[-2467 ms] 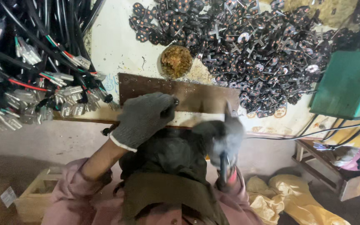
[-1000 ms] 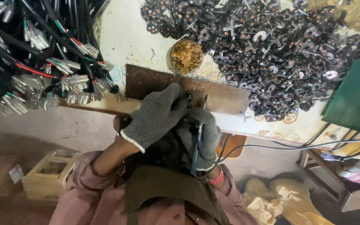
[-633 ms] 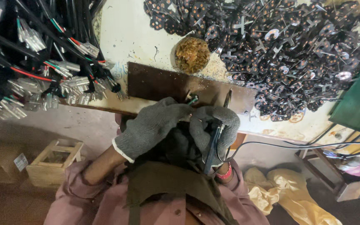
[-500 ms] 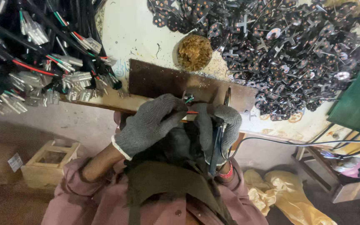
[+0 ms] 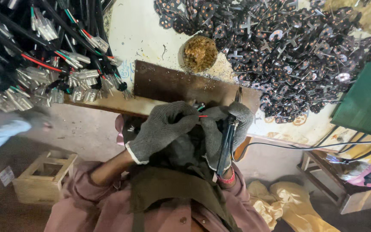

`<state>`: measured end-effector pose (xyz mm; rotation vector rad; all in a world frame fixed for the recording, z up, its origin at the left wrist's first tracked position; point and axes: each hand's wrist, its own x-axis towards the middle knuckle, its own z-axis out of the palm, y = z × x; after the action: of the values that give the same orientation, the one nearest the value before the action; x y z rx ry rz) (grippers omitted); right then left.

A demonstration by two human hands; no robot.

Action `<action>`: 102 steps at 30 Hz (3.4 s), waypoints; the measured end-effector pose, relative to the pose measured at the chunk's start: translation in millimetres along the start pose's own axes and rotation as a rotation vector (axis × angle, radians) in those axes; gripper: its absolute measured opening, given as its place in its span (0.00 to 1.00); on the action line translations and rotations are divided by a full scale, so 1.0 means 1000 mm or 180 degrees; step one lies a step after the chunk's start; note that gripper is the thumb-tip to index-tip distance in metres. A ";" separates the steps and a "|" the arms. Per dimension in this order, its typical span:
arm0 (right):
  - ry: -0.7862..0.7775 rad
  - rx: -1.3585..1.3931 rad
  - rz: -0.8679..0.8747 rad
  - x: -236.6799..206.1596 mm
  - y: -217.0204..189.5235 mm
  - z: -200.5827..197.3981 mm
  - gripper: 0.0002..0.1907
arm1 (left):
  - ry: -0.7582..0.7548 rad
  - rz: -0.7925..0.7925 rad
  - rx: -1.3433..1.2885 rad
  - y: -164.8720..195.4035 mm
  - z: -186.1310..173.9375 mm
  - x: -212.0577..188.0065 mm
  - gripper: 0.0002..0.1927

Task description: The person solders wires to black electrical connectors at a workbench, using a soldering iron in one hand and solder wire in the other. They finish each connector and place it on a large pile of completed connectors on the bench, repeating the process.

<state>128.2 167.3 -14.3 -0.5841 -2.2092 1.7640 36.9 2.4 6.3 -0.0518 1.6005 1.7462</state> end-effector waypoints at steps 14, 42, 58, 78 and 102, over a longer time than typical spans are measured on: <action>-0.0014 0.0325 0.0070 0.014 -0.003 -0.012 0.26 | 0.0340 0.0733 0.0985 0.021 -0.022 0.002 0.05; 0.0232 -0.1695 -0.1027 0.033 -0.009 -0.006 0.21 | 0.1104 0.1884 0.2892 0.079 -0.052 0.069 0.07; 0.0136 -0.1636 -0.1120 0.037 -0.006 -0.003 0.15 | 0.1064 0.1765 0.3554 0.110 -0.048 0.034 0.07; -0.0490 -0.1652 -0.1341 0.055 -0.029 0.004 0.16 | 0.0065 0.1363 0.2907 0.033 -0.015 0.025 0.07; -0.0837 -0.1179 -0.1187 0.039 -0.024 -0.021 0.14 | 0.0440 0.1876 0.3309 0.011 -0.011 0.035 0.10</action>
<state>99.0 199.4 12.1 0.0082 -2.6355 1.3146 1.1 11.0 -4.1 0.8815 2.6156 1.0704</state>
